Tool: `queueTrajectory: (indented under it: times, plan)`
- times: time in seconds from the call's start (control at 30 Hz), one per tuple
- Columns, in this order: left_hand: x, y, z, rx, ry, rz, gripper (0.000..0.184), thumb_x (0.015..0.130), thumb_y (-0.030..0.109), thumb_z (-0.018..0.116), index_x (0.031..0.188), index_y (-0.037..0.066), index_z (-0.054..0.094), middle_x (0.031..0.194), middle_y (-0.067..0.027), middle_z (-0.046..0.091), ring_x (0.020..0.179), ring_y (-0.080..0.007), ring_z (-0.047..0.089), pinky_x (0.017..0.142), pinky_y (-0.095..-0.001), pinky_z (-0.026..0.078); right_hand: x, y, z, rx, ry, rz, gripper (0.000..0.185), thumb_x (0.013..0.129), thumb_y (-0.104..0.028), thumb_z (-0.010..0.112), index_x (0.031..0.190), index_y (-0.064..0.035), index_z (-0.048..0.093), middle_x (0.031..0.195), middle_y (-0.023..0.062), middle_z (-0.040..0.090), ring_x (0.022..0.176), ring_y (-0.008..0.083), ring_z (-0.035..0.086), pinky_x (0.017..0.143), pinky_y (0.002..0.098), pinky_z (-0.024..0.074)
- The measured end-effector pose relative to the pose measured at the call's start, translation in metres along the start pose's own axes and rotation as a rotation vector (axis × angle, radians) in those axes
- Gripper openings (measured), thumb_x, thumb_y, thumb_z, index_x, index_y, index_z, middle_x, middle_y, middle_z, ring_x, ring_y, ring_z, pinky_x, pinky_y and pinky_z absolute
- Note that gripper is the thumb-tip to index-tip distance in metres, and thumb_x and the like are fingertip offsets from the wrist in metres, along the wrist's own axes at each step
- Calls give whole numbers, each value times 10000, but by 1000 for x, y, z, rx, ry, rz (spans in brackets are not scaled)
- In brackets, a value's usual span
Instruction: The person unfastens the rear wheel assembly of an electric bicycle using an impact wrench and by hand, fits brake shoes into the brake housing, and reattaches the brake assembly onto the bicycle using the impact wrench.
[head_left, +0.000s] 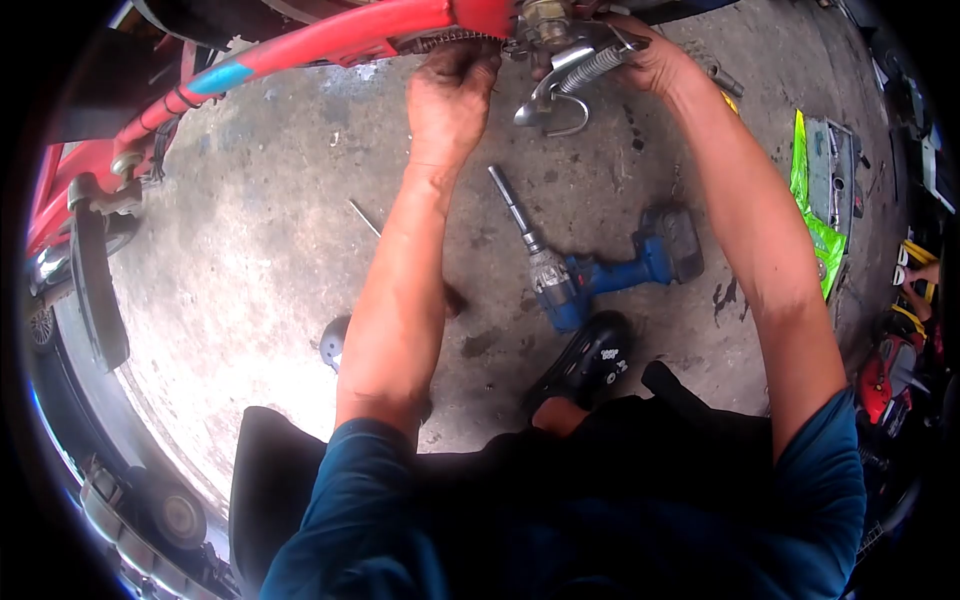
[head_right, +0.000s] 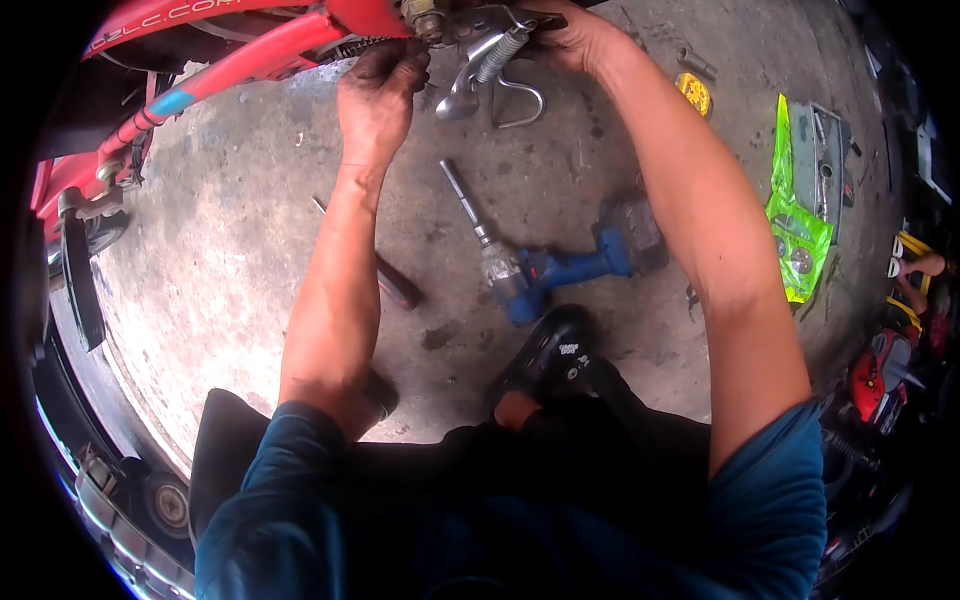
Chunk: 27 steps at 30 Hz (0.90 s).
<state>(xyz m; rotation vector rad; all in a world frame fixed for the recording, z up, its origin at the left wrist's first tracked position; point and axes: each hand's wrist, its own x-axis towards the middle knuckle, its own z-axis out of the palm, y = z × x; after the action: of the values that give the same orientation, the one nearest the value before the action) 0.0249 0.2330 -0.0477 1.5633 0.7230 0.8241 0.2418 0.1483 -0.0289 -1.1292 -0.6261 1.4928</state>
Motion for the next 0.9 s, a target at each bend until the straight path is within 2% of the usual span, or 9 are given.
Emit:
queueTrajectory:
  times: [0.07, 0.17, 0.37, 0.43, 0.57, 0.67, 0.7, 0.8, 0.9]
  plan:
    - [-1, 2, -1, 18, -5, -27, 177, 797, 143, 636, 897, 5, 683, 938, -137, 669, 892, -227, 636, 799, -325, 477, -1, 1, 0, -5, 3, 6, 396, 841, -232, 658, 1161, -10, 582, 1078, 118, 654, 965, 223, 641, 873, 366, 524]
    - [-1, 0, 0, 94, -14, 62, 176, 785, 147, 649, 889, 9, 684, 919, -129, 674, 849, -223, 645, 771, -327, 487, -1, 2, -4, -21, 14, 4, 404, 849, -242, 643, 1166, 0, 574, 1077, 129, 652, 966, 232, 642, 876, 372, 524]
    - [0, 28, 7, 91, -166, -93, 189, 759, 185, 680, 853, 21, 676, 818, -133, 664, 741, -282, 647, 697, -357, 503, 0, 10, -19, -66, 87, 21, 422, 866, -263, 613, 1175, 19, 559, 1074, 150, 649, 968, 249, 645, 884, 384, 524]
    - [-2, 17, 11, 179, -55, 63, 172, 764, 180, 675, 835, 23, 671, 793, -135, 654, 738, -301, 641, 683, -368, 500, -3, 12, -25, -63, 160, 59, 460, 876, -296, 589, 1192, 36, 540, 1089, 168, 640, 996, 259, 638, 917, 398, 512]
    - [-2, 11, 17, 305, 126, 337, 108, 784, 129, 649, 819, 28, 664, 776, -142, 643, 734, -326, 634, 656, -380, 495, -7, 9, -19, 6, 23, 43, 462, 855, -281, 632, 1198, 18, 549, 1099, 131, 650, 992, 223, 644, 902, 365, 519]
    - [-9, 13, 23, 178, 258, 358, 90, 810, 92, 608, 837, 24, 660, 787, -149, 643, 721, -314, 636, 653, -351, 495, -5, -5, -7, 103, -80, 104, 466, 840, -257, 656, 1200, 17, 547, 1099, 139, 649, 985, 245, 649, 892, 379, 525]
    - [-14, 15, 25, 139, 333, 370, 103, 828, 73, 582, 849, -2, 649, 791, -127, 661, 702, -269, 649, 664, -322, 503, -8, -7, 2, 78, -108, 89, 461, 839, -249, 657, 1198, 18, 547, 1092, 141, 651, 977, 253, 653, 888, 385, 528]
    - [-38, 49, 29, -317, 524, 1, 133, 845, 72, 565, 861, -44, 629, 790, -118, 665, 703, -219, 650, 686, -301, 507, -5, -9, 15, 38, -64, 90, 387, 852, -215, 644, 1158, 12, 573, 1034, 139, 665, 909, 252, 664, 819, 393, 553]
    - [-52, 62, 1, -712, 719, -131, 178, 895, 98, 500, 972, -60, 529, 876, -162, 627, 722, -223, 641, 695, -341, 544, -3, -6, 14, 47, 0, 99, 352, 861, -200, 633, 1137, 14, 585, 992, 141, 672, 856, 253, 672, 763, 408, 571]
